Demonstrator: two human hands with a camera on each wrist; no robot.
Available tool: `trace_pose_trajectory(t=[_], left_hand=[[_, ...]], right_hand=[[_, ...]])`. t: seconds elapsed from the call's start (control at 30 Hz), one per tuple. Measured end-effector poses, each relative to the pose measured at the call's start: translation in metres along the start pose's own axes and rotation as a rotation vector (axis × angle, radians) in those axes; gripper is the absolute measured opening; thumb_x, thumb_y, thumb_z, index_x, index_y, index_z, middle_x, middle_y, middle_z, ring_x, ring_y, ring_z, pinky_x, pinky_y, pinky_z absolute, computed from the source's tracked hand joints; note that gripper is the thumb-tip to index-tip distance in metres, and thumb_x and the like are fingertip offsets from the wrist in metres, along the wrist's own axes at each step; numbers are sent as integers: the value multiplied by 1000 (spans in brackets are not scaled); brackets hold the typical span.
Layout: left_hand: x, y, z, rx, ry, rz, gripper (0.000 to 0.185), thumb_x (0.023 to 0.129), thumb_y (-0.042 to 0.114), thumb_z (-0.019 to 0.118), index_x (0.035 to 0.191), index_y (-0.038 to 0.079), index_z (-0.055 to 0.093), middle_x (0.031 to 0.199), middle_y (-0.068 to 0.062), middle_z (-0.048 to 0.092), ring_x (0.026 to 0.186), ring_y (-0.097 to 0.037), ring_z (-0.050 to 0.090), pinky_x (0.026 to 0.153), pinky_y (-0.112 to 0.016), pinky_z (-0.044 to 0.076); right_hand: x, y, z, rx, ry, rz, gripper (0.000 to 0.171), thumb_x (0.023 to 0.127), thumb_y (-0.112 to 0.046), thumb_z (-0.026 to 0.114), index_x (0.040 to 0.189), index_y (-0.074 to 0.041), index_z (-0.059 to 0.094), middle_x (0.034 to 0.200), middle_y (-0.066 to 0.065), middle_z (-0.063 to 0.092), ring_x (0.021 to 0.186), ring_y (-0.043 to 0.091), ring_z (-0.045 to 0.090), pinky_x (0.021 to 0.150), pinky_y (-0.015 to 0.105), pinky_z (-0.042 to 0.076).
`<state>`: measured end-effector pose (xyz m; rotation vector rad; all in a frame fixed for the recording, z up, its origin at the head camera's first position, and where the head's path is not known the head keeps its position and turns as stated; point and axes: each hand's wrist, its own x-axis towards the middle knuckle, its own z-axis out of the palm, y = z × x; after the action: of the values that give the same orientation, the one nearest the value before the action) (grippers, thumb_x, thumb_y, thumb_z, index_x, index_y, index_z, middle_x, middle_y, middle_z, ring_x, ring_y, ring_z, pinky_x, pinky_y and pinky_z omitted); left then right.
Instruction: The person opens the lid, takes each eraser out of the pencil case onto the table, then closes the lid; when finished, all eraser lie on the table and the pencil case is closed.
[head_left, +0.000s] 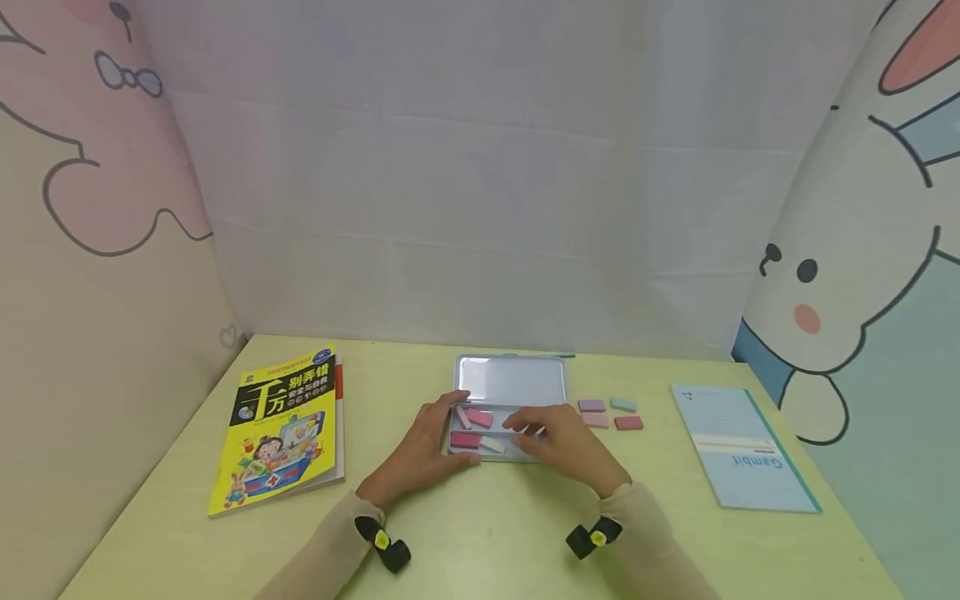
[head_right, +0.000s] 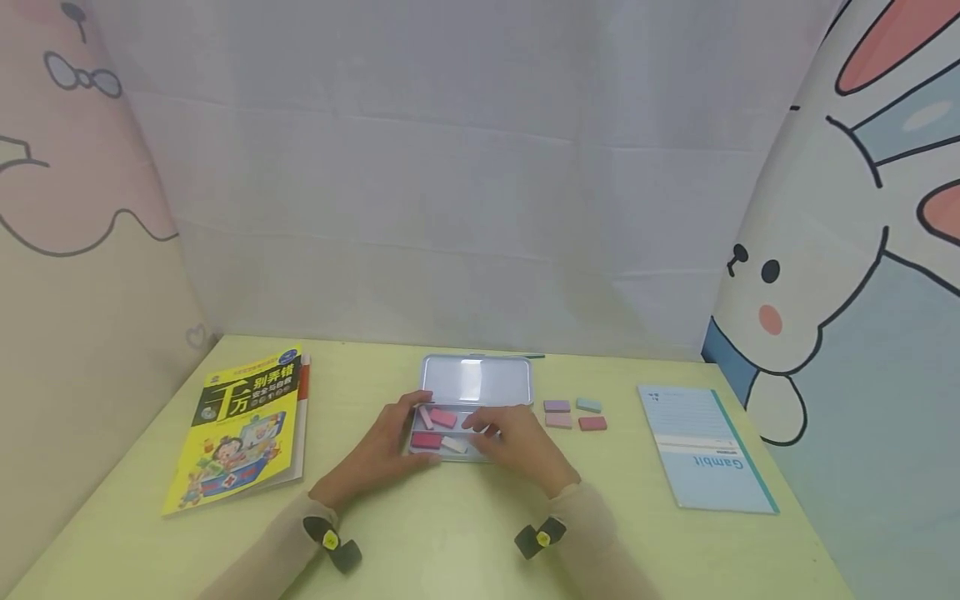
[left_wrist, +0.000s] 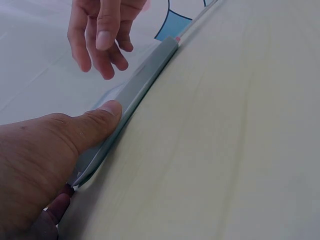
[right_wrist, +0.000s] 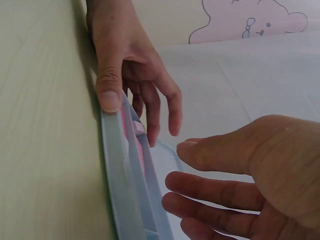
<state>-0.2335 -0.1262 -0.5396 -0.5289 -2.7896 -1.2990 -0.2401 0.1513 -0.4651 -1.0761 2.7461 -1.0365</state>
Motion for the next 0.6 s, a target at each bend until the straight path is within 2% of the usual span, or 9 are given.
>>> trace_pose_trajectory(t=[0.27,0.37,0.6], left_hand=[[1,-2,2,17,9,10,98,83,42,93,162,38,36,143,-2,57,127,-22,52,107,-48,50],[2,-4,3,27,11,13,98,83,43,93,162,38,35,145,-2,57,127,-21,52,106,-48,50],[1,-4,2,15,16,18,98,83,43,93,162,36,36,144,-4,57,126,-22,52,106,-48,50]], right_hand=[[6,-3,30,-60,151,48,16,93,-2,78,104,-12,84,98,1,84,87,12,74,79,27,59],[7,-1,36,-83,162,71,16,93,-3,79,103,-14,85,96,-2,84,87,10,73,81,27,58],[10,3,45,-187,192,41,11,90,-11,84,98,-18,86,92,-3,84,86,12,77,80,30,60]])
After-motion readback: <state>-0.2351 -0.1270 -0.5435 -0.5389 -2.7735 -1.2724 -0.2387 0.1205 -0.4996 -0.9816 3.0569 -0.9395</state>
